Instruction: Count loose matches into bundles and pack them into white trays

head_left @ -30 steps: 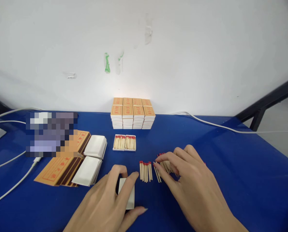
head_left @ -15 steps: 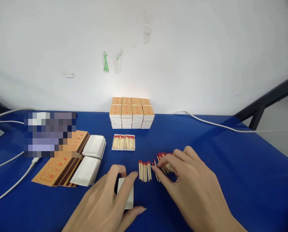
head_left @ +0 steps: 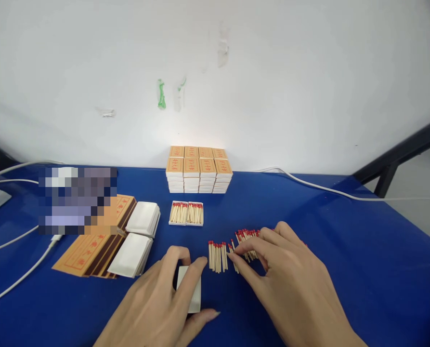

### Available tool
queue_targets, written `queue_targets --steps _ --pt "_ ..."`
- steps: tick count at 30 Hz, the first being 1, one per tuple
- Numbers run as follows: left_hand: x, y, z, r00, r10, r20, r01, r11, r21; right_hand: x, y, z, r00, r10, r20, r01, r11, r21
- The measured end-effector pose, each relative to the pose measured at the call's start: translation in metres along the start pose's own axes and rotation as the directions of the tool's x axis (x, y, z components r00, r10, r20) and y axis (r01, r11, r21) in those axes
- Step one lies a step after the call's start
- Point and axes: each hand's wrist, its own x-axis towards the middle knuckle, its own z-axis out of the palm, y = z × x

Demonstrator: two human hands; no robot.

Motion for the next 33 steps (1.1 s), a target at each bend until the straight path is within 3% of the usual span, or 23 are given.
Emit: queue_targets --steps 13,33 --pt "0.0018 0.0018 -0.0003 1.000 0.008 -0.001 -0.008 1.000 -0.005 0.0029 -0.0036 0.0024 0.997 0.073 0.002 -0.073 0.997 0.030" --pt "0.0019 0.0017 -0.0015 1.000 0.018 0.000 -0.018 1.000 -0.004 0.0019 -0.0001 0.0011 0.998 0.054 0.030 -0.055 0.998 0.036"
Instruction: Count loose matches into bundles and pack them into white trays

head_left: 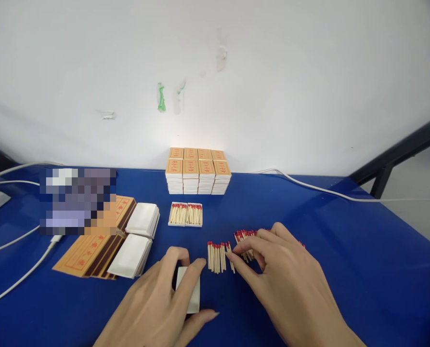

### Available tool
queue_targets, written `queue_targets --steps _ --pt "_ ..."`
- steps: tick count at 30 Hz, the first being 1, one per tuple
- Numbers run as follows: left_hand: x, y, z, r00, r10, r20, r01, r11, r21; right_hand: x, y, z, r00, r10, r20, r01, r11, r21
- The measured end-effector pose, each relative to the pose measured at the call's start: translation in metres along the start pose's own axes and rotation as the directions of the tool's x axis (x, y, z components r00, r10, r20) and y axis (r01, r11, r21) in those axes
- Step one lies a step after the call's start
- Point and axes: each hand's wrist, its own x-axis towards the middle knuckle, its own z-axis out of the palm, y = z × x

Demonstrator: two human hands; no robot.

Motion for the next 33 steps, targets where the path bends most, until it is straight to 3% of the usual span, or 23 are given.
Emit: queue_targets --steps 33 --pt "0.0024 -0.0009 0.0006 1.000 0.001 -0.009 -0.001 1.000 0.018 0.0022 -0.0013 0.0046 0.998 -0.040 0.041 0.035 0.992 0.121"
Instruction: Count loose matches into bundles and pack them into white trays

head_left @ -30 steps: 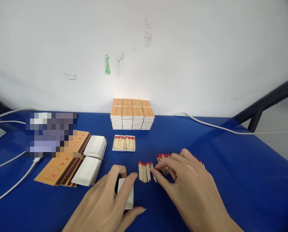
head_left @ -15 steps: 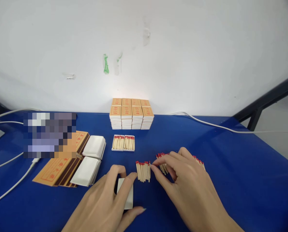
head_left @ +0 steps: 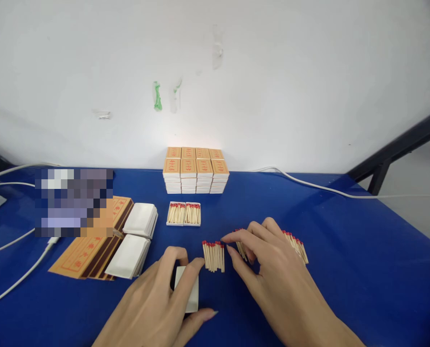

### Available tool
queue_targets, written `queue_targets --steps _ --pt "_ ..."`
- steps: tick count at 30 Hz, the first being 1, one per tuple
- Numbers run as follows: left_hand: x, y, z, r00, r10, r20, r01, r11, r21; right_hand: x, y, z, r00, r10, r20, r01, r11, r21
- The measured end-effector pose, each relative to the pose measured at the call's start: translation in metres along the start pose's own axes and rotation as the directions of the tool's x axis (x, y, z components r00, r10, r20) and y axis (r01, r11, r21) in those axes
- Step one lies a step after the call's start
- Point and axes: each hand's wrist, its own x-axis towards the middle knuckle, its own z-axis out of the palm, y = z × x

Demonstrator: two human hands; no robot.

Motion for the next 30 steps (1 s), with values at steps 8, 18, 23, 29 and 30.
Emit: queue_targets --steps 8,18,23,29,30 --pt "-0.001 -0.002 0.000 1.000 -0.008 -0.004 0.008 1.000 -0.004 -0.001 -0.002 0.002 0.999 -0.014 0.045 0.011 0.997 0.074" --pt "-0.013 -0.005 0.007 0.998 -0.017 0.056 0.017 1.000 0.006 0.000 0.002 -0.005 0.990 0.041 -0.136 -0.056 0.993 -0.107" --pt "-0.011 -0.005 0.004 0.996 -0.026 0.090 0.029 0.999 -0.032 -0.002 0.002 -0.005 0.988 -0.027 -0.150 -0.018 0.957 -0.290" --pt "-0.010 -0.004 0.003 0.992 -0.034 0.121 0.039 0.998 -0.039 -0.004 -0.001 -0.002 0.990 -0.061 -0.127 0.005 0.917 -0.398" --pt "-0.010 -0.004 0.004 0.992 -0.032 0.121 0.037 0.998 -0.041 -0.004 -0.001 -0.001 0.990 -0.060 -0.126 0.004 0.913 -0.408"
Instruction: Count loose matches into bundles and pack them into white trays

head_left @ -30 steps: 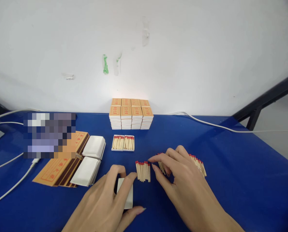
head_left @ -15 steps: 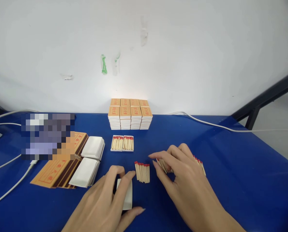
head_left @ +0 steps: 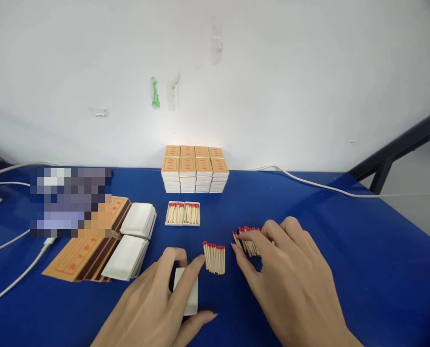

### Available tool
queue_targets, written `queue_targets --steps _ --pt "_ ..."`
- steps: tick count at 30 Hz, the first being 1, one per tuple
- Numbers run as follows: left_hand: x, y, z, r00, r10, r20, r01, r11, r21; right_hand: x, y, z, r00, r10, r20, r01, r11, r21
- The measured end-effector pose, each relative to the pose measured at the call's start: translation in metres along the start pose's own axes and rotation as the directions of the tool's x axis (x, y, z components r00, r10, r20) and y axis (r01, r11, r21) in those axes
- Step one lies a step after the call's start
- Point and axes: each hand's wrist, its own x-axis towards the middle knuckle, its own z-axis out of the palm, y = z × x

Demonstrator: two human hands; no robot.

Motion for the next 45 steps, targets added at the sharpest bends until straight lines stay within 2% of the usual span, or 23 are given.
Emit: queue_targets --steps 8,15,22,31,45 --pt "0.000 0.000 0.000 1.000 -0.004 -0.001 0.004 1.000 -0.004 0.000 0.001 0.001 1.000 -0.009 0.016 0.008 1.000 0.028" --pt "0.003 0.002 -0.004 0.996 0.034 -0.080 -0.032 0.999 0.023 -0.002 0.003 0.003 0.998 0.041 0.049 -0.048 0.988 0.146" --pt "0.003 0.003 -0.003 0.998 0.022 -0.054 -0.021 1.000 0.015 0.002 0.004 -0.001 0.994 0.087 0.064 -0.100 0.967 0.232" --pt "0.005 0.002 -0.004 0.998 0.025 -0.055 -0.024 0.999 0.024 0.003 -0.016 -0.002 0.993 0.097 0.073 -0.118 0.916 0.384" --pt "0.006 0.002 -0.003 0.997 0.010 -0.070 -0.009 1.000 0.013 0.000 -0.029 0.008 0.987 0.070 0.146 -0.125 0.905 0.407"
